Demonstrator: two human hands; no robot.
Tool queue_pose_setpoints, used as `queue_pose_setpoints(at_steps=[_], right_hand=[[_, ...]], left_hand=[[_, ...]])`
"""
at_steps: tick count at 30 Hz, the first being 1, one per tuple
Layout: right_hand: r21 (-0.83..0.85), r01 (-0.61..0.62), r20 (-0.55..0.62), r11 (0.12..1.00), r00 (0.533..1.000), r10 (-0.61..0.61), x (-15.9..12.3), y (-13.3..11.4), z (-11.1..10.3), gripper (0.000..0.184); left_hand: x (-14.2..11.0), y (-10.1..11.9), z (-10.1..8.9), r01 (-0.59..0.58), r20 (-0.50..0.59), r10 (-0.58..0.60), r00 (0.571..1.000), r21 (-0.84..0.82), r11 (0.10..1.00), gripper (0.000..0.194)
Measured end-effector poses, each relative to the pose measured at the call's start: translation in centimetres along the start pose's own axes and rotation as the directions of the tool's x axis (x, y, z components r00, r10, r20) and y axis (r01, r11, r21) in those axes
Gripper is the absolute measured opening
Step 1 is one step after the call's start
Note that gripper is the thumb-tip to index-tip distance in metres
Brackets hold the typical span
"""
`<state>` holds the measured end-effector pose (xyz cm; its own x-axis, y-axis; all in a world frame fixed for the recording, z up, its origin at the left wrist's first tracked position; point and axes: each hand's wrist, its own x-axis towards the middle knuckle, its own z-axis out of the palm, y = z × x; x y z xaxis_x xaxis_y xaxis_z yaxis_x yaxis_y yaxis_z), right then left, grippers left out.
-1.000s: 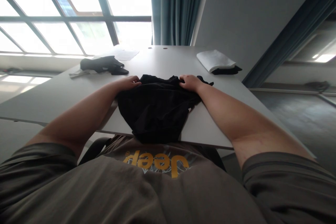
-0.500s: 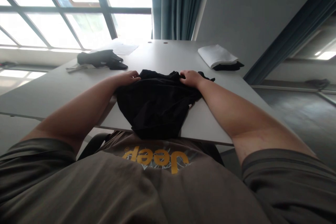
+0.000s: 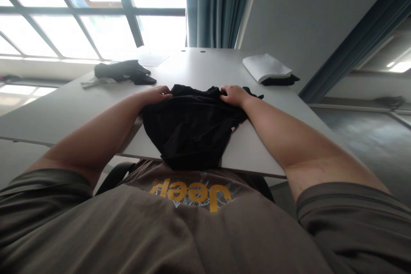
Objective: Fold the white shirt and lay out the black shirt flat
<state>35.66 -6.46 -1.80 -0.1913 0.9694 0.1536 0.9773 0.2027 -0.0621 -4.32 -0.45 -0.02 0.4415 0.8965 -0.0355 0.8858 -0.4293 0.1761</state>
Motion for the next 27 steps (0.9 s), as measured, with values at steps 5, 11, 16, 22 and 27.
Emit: queue_pose_setpoints(at_steps=[5, 11, 16, 22, 27], right_hand=[[0.003, -0.004, 0.009, 1.000, 1.000, 0.004, -0.1, 0.0, -0.1, 0.038], [-0.009, -0.009, 0.004, 1.000, 1.000, 0.009, -0.1, 0.0, 0.0, 0.036], [-0.001, -0.017, -0.006, 1.000, 1.000, 0.017, 0.0, 0.0, 0.1, 0.034], [-0.005, -0.011, -0.005, 1.000, 1.000, 0.011, 0.1, 0.2, 0.2, 0.036], [0.016, -0.009, 0.002, 1.000, 1.000, 0.009, 0.1, 0.4, 0.2, 0.037]], left_hand=[[0.1, -0.1, 0.1, 0.006, -0.001, -0.006, 1.000, 0.007, 1.000, 0.053], [0.3, -0.2, 0.2, 0.014, -0.008, -0.014, 1.000, 0.015, 1.000, 0.054], [0.5, -0.5, 0.4, 0.016, -0.012, -0.016, 1.000, 0.021, 1.000, 0.055], [1.3, -1.4, 0.9, -0.003, -0.020, 0.004, 1.000, 0.006, 1.000, 0.055], [0.9, -0.9, 0.6, 0.012, -0.012, -0.012, 1.000, -0.017, 1.000, 0.056]])
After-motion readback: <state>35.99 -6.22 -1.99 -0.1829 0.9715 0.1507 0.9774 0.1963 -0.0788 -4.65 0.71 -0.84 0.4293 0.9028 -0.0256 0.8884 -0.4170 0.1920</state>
